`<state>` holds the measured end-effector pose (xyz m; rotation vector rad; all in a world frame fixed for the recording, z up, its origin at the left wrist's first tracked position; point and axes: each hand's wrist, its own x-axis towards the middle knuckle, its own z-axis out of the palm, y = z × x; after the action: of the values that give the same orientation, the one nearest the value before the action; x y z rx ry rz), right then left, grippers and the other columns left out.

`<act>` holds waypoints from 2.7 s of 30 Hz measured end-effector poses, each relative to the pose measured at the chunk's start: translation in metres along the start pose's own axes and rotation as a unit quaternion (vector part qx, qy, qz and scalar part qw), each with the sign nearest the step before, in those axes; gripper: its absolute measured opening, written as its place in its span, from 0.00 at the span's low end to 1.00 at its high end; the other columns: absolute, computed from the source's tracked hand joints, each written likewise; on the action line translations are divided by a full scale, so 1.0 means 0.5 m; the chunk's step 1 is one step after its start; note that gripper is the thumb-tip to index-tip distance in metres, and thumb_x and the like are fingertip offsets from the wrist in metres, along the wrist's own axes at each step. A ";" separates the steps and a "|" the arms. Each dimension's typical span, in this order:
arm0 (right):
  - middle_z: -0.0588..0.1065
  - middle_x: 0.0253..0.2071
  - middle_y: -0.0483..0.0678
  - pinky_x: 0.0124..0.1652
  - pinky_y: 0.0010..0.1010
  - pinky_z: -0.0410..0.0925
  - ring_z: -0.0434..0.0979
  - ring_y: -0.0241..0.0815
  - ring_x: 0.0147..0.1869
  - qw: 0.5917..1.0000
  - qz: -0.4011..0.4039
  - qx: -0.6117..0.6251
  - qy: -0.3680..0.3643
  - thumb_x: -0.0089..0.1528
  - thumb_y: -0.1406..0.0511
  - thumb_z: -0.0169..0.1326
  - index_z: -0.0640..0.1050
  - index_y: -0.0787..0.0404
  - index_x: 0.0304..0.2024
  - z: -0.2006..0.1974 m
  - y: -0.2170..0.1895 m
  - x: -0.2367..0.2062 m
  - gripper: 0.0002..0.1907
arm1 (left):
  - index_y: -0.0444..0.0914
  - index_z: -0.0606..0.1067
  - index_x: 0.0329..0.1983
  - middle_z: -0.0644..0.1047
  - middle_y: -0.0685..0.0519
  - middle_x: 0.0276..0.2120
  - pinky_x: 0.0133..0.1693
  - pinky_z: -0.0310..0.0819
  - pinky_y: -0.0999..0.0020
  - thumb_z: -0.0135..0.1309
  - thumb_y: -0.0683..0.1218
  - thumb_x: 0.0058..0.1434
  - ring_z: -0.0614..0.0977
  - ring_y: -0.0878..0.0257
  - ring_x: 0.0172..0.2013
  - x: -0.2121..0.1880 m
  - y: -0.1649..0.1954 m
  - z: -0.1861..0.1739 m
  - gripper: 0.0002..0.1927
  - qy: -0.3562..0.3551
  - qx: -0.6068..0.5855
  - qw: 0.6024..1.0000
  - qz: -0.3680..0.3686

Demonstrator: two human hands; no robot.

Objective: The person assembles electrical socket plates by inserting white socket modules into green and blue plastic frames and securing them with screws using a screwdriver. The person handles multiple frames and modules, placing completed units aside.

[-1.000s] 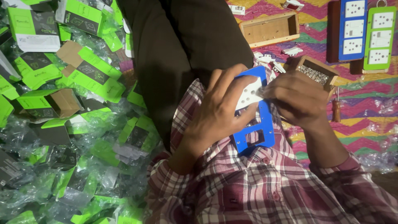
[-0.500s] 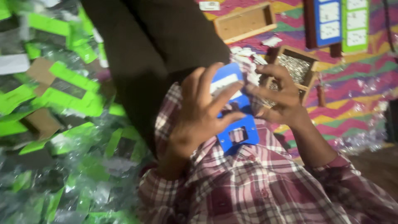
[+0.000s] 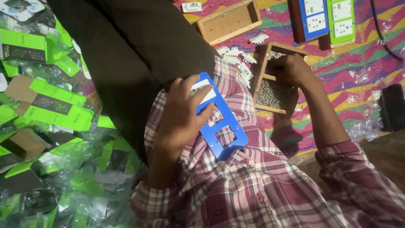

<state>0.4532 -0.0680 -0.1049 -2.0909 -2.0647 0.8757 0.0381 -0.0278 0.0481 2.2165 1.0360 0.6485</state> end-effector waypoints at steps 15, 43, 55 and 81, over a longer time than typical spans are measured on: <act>0.78 0.40 0.48 0.40 0.26 0.69 0.77 0.35 0.42 0.882 0.061 0.434 0.172 0.67 0.76 0.62 0.80 0.68 0.47 -0.051 -0.063 -0.081 0.07 | 0.39 0.76 0.54 0.74 0.43 0.60 0.49 0.80 0.52 0.68 0.44 0.57 0.81 0.43 0.51 0.024 -0.028 -0.026 0.22 0.018 -0.027 0.998 0.063; 0.75 0.43 0.46 0.45 0.24 0.70 0.74 0.34 0.45 0.798 -0.145 0.570 0.132 0.65 0.74 0.63 0.82 0.69 0.42 -0.069 -0.516 -0.029 0.04 | 0.29 0.75 0.53 0.76 0.43 0.50 0.53 0.82 0.38 0.56 0.37 0.69 0.80 0.50 0.54 -0.019 -0.009 0.051 0.11 0.110 -0.752 0.634 -0.142; 0.77 0.39 0.49 0.44 0.23 0.69 0.76 0.33 0.44 0.863 -0.187 0.412 0.225 0.67 0.73 0.62 0.82 0.70 0.43 -0.057 -0.513 -0.021 0.04 | 0.28 0.74 0.55 0.77 0.44 0.49 0.52 0.82 0.50 0.60 0.43 0.64 0.80 0.55 0.51 -0.013 -0.025 0.072 0.19 0.079 -0.729 0.651 -0.199; 0.79 0.40 0.48 0.41 0.22 0.70 0.76 0.33 0.40 0.802 -0.048 0.559 0.205 0.67 0.75 0.61 0.82 0.72 0.43 -0.033 -0.525 -0.058 0.03 | 0.32 0.71 0.61 0.70 0.36 0.67 0.68 0.70 0.60 0.60 0.39 0.68 0.77 0.50 0.65 -0.030 -0.025 0.100 0.20 0.129 -0.406 0.904 -0.026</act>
<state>0.2274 -0.0657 0.0330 -1.2986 -0.9533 1.0913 0.0550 -0.0488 0.0019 1.3910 0.7381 1.1277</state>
